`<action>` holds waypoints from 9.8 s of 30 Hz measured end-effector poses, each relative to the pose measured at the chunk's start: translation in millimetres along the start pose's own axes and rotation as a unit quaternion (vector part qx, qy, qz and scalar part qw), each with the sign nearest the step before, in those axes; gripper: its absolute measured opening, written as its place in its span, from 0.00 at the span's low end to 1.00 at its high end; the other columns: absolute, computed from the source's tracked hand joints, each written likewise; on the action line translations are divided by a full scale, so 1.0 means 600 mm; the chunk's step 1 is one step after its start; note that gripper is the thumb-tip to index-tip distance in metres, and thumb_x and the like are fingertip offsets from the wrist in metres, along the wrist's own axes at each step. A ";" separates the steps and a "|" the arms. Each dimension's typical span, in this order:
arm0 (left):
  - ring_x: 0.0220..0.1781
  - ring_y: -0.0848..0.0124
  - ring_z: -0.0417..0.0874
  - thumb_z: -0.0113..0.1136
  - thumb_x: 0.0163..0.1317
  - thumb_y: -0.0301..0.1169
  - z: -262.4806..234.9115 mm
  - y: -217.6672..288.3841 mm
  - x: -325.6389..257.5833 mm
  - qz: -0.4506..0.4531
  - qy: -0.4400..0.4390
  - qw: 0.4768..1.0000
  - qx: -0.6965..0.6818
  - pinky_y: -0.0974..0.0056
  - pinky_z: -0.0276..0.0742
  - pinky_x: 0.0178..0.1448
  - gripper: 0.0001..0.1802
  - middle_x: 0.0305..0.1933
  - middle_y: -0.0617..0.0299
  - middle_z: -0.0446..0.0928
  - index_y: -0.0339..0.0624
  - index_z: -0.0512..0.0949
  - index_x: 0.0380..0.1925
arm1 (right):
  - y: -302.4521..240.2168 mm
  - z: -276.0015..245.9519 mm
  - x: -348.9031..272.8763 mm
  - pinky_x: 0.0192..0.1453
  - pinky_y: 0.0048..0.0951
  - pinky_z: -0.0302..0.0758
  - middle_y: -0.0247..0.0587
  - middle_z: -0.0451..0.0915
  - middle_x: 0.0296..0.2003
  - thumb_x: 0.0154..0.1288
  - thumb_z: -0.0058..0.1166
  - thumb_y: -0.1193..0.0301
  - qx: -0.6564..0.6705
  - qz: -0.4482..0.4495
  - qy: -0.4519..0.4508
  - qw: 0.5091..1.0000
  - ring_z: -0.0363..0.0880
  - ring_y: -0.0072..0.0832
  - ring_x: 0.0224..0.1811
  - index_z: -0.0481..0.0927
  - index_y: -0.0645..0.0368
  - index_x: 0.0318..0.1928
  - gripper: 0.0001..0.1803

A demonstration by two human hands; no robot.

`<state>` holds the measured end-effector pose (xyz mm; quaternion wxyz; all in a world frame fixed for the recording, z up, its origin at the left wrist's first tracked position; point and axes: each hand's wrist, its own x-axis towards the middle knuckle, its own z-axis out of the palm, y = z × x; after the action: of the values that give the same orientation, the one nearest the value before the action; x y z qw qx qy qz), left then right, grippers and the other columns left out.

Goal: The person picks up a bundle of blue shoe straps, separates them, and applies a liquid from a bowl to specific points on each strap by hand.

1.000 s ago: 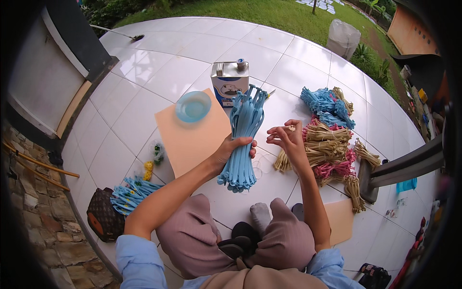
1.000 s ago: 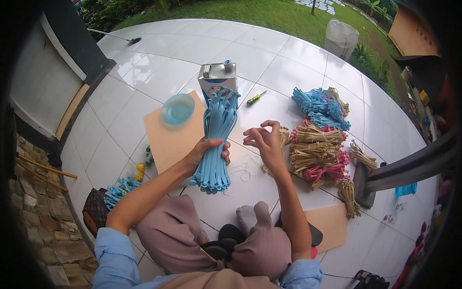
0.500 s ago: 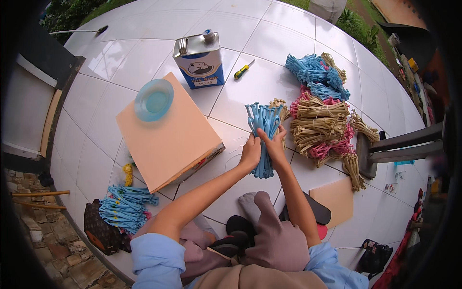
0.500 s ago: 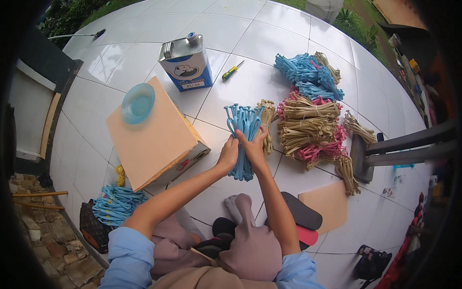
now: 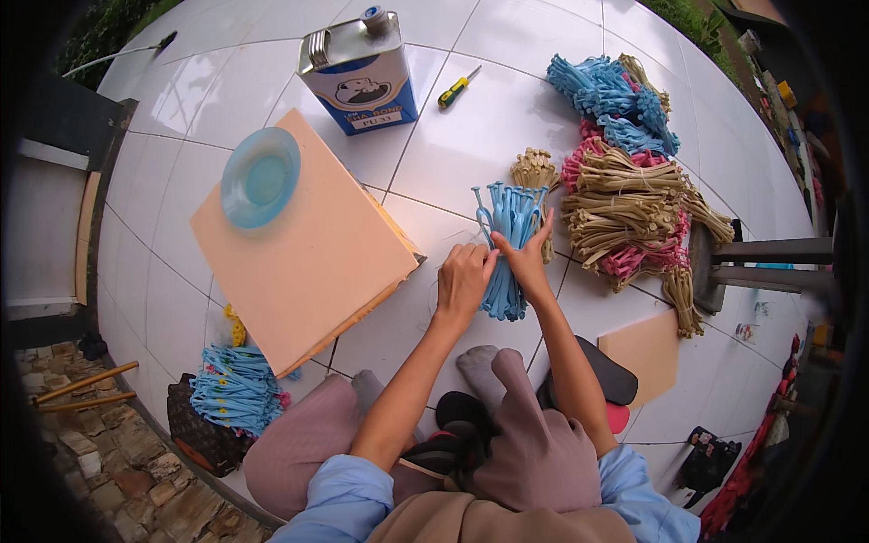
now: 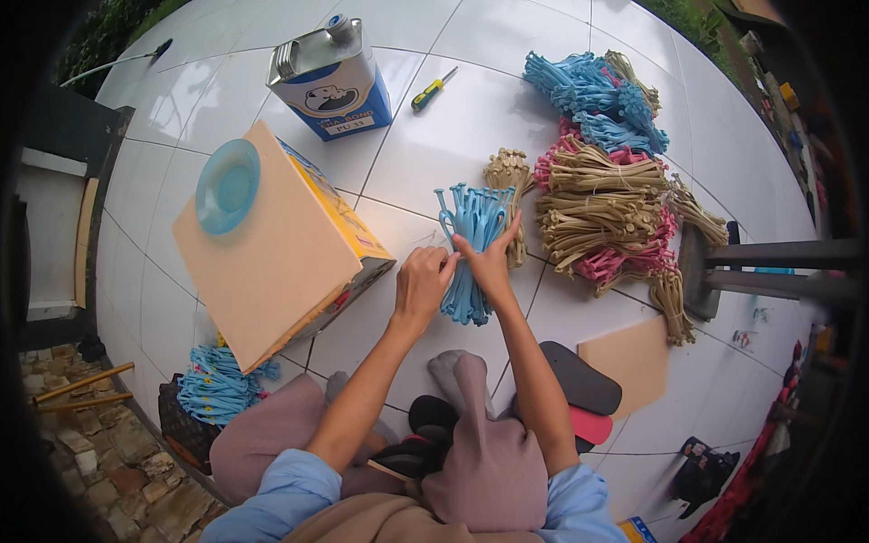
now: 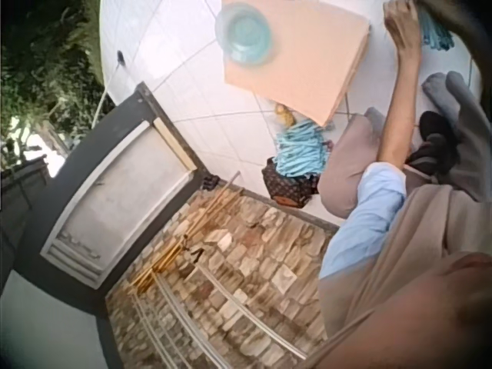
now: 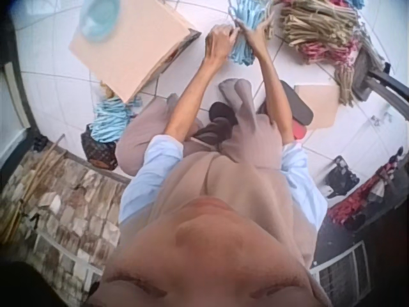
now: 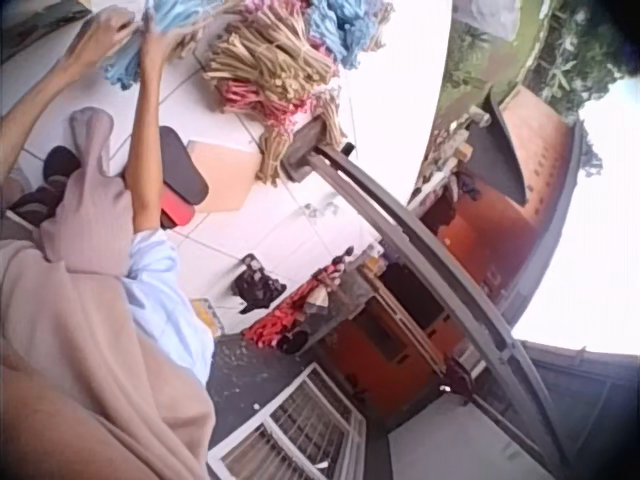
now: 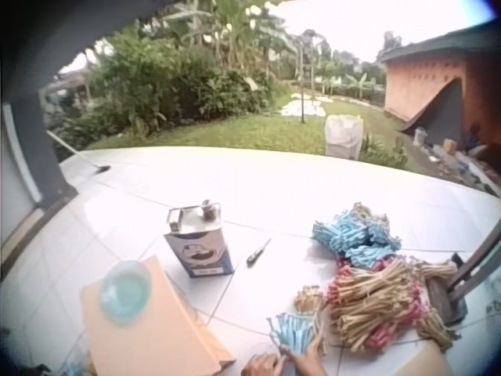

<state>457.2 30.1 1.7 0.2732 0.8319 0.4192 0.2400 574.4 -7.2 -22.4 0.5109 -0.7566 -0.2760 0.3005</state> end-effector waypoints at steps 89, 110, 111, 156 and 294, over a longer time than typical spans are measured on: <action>0.67 0.52 0.57 0.64 0.52 0.44 -0.252 0.143 0.183 0.305 0.085 0.938 -0.143 0.48 0.48 0.70 0.45 0.64 0.48 0.56 0.41 0.51 0.64 | -0.570 -0.062 0.007 0.28 0.33 0.78 0.53 0.72 0.38 0.60 0.48 0.81 0.375 -0.205 0.053 0.903 0.81 0.40 0.25 0.41 0.54 0.59 0.35; 0.20 0.59 0.77 0.53 0.59 0.54 -0.359 0.221 0.159 0.190 -0.006 0.955 -0.227 0.59 0.71 0.30 0.29 0.17 0.51 0.74 0.33 0.74 0.25 | -0.590 -0.081 -0.002 0.15 0.22 0.51 0.29 0.54 0.18 0.72 0.36 0.62 0.491 -0.171 0.013 0.854 0.48 0.17 0.12 0.57 0.53 0.42 0.09; 0.19 0.69 0.73 0.53 0.62 0.50 -0.361 0.237 0.151 0.193 0.017 0.961 -0.200 0.62 0.67 0.27 0.26 0.16 0.54 0.72 0.31 0.76 0.30 | -0.579 -0.090 0.020 0.14 0.21 0.50 0.28 0.53 0.17 0.73 0.34 0.62 0.528 -0.172 0.001 0.832 0.47 0.16 0.12 0.57 0.54 0.41 0.09; 0.32 0.79 0.79 0.64 0.55 0.37 -0.556 0.257 0.134 0.190 0.165 0.933 -0.257 0.72 0.74 0.39 0.19 0.28 0.65 0.81 0.47 0.79 0.47 | -0.638 -0.077 -0.108 0.33 0.28 0.79 0.45 0.82 0.31 0.55 0.58 0.80 0.002 -0.389 -0.274 0.880 0.83 0.30 0.30 0.41 0.52 0.70 0.48; 0.25 0.75 0.78 0.65 0.49 0.22 -0.389 -0.106 0.017 -0.188 0.219 0.943 -0.169 0.71 0.74 0.31 0.08 0.23 0.61 0.77 0.39 0.74 0.25 | -0.334 0.185 0.148 0.30 0.20 0.65 0.31 0.61 0.34 0.59 0.51 0.83 0.091 -0.106 -0.621 0.771 0.66 0.17 0.28 0.60 0.56 0.42 0.16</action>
<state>280.1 129.8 133.1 0.3510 0.6067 0.5707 0.4278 529.6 189.6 117.4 0.3235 -0.3211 -0.5833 0.6723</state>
